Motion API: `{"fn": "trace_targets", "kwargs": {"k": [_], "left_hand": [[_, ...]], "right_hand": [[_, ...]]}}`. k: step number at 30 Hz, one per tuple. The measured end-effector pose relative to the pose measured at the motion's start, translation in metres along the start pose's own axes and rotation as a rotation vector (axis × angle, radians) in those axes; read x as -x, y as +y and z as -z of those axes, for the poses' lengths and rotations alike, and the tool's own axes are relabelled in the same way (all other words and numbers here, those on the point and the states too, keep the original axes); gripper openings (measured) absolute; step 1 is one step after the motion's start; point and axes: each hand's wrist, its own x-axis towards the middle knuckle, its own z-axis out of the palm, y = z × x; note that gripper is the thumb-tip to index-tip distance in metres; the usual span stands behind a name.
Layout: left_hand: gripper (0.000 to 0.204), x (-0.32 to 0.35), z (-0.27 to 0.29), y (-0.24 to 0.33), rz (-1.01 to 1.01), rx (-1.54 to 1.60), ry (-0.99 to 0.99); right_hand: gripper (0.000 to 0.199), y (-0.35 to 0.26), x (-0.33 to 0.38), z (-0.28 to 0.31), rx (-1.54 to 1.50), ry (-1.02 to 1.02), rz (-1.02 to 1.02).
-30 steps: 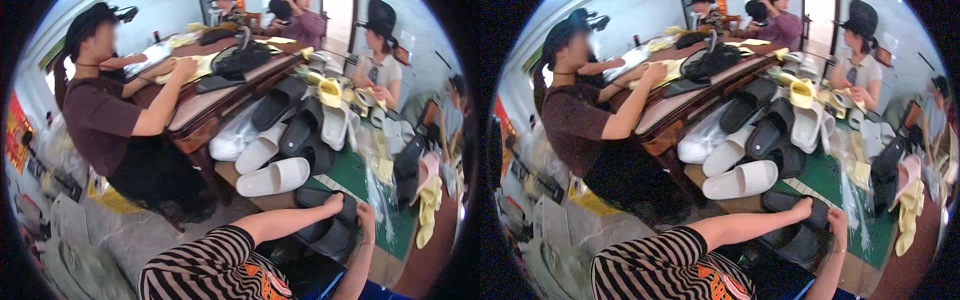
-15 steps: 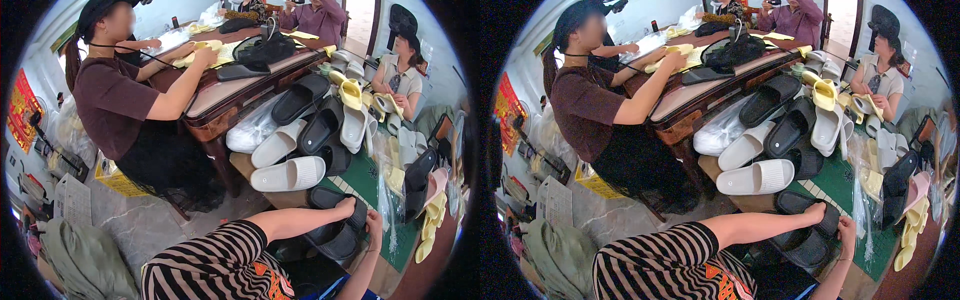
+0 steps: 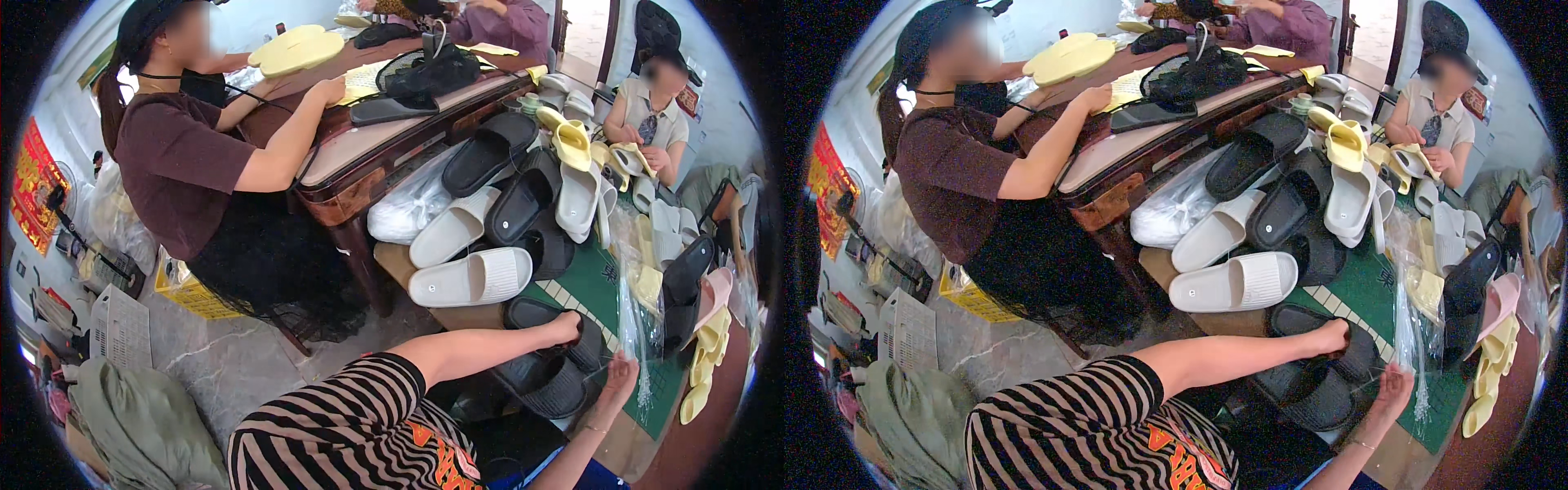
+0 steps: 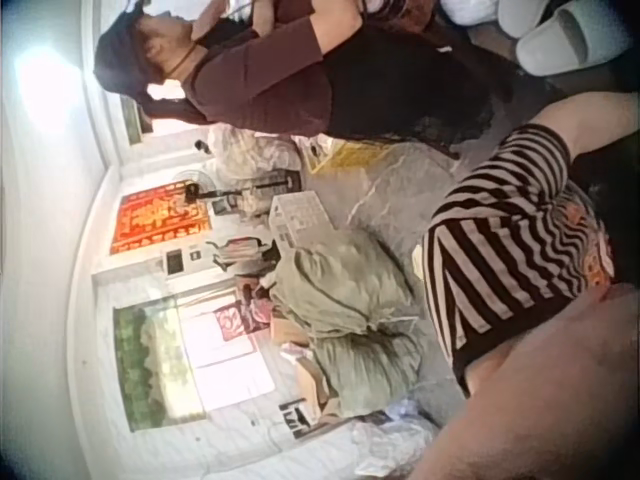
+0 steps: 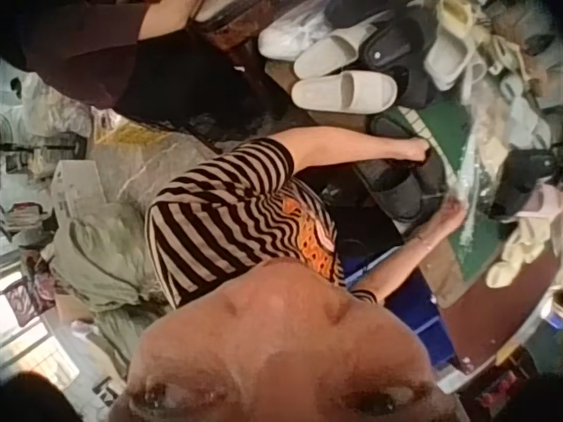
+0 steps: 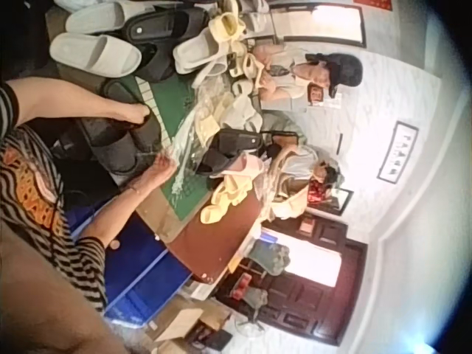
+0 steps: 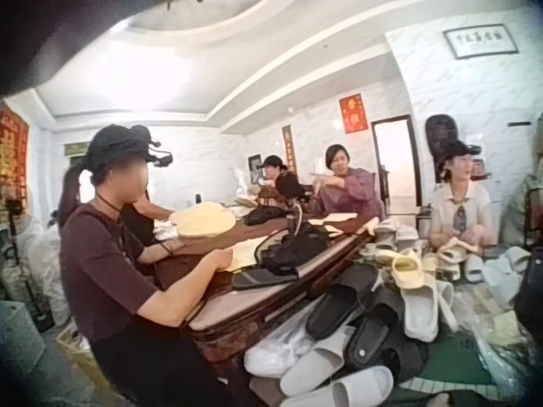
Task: The person pairs slippers by threading plastic tag fasteners through each pair by hand, securing them together, and placing the fastened slippers on the table.
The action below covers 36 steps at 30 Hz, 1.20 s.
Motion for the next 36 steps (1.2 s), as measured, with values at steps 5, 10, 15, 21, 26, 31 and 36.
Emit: {"fn": "trace_targets", "kwargs": {"k": [5,10,15,21,26,31,36], "left_hand": [[0.018,0.011,0.025,-0.002,-0.126,0.203,-0.066],[0.017,0.018,0.033,-0.005,-0.115,0.547,-0.199],[0.030,0.060,0.047,0.011,-0.393,-0.175,-0.134],[0.047,0.095,0.045,-0.001,-0.583,-0.410,-0.202],[0.027,0.080,0.011,-0.009,-0.719,-0.668,0.083],[0.041,0.126,0.019,0.062,-0.876,-0.306,0.282],[0.046,0.144,0.110,0.084,-0.779,-0.405,0.643]], "right_hand": [[0.017,-0.038,-0.029,0.137,-0.742,-0.407,0.047],[0.038,-0.105,0.047,0.252,-0.807,-0.074,0.617],[0.036,-0.093,0.070,0.231,0.056,0.763,0.719],[0.023,-0.059,0.060,0.159,1.076,0.704,0.661],[0.021,-0.050,0.052,0.165,1.017,0.664,0.672],[0.024,-0.047,0.050,0.195,1.043,0.619,0.717],[0.026,-0.048,0.048,0.192,1.059,0.629,0.723]]}}
